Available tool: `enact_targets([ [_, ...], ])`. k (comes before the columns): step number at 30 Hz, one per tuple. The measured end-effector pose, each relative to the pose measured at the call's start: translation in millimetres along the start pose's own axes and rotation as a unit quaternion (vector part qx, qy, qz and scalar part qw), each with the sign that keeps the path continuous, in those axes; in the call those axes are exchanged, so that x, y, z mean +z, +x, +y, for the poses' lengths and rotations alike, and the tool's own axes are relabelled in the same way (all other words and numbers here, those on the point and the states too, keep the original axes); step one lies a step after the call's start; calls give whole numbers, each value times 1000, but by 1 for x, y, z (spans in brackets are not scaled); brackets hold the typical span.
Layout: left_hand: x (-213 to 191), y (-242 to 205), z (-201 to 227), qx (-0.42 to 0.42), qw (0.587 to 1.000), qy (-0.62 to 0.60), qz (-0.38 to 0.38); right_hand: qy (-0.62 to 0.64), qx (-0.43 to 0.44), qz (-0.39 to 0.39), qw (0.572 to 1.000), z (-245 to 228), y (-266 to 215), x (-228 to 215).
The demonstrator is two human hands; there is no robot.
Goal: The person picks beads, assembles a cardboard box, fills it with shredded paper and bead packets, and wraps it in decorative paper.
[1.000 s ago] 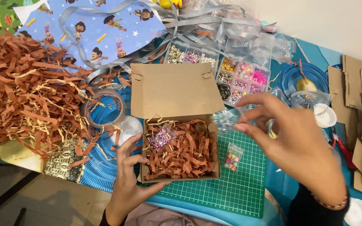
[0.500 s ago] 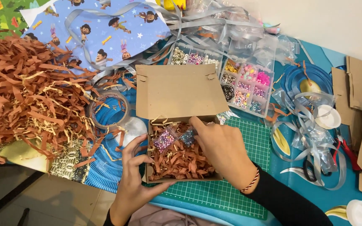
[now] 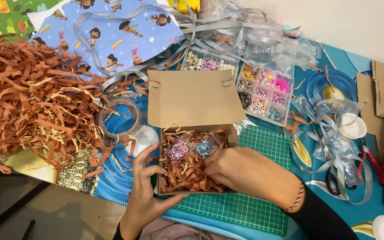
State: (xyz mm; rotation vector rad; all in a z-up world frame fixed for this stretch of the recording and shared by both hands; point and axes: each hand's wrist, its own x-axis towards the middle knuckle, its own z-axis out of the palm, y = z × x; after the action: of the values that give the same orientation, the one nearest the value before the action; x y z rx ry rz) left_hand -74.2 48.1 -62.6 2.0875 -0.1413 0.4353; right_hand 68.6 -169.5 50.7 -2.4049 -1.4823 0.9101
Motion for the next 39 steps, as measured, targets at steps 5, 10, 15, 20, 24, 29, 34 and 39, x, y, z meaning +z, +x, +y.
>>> enact_targets([
  [5,-2,-7,2,61,997,30,41,22,-32,74,997,-5,-30,-24],
  [10,-29,23,38,256,957,92,-98,44,-4,17,999,-15,-31,-37],
  [15,-1,67,31,221,884,182,-370,0,15,-137,990,5,23,3],
  [20,61,80,-22,75,722,212,-654,-34,76,-247,965,28,61,34],
  [24,73,68,-29,113,702,248,-658,0,90,-223,971,32,72,40],
  [29,46,55,-24,126,792,254,-540,-37,69,-241,968,41,78,47],
  [34,-21,97,32,207,837,143,-485,-2,33,-126,992,3,34,-25],
  [39,-74,99,64,201,890,117,-393,15,201,38,979,-19,-29,-70],
])
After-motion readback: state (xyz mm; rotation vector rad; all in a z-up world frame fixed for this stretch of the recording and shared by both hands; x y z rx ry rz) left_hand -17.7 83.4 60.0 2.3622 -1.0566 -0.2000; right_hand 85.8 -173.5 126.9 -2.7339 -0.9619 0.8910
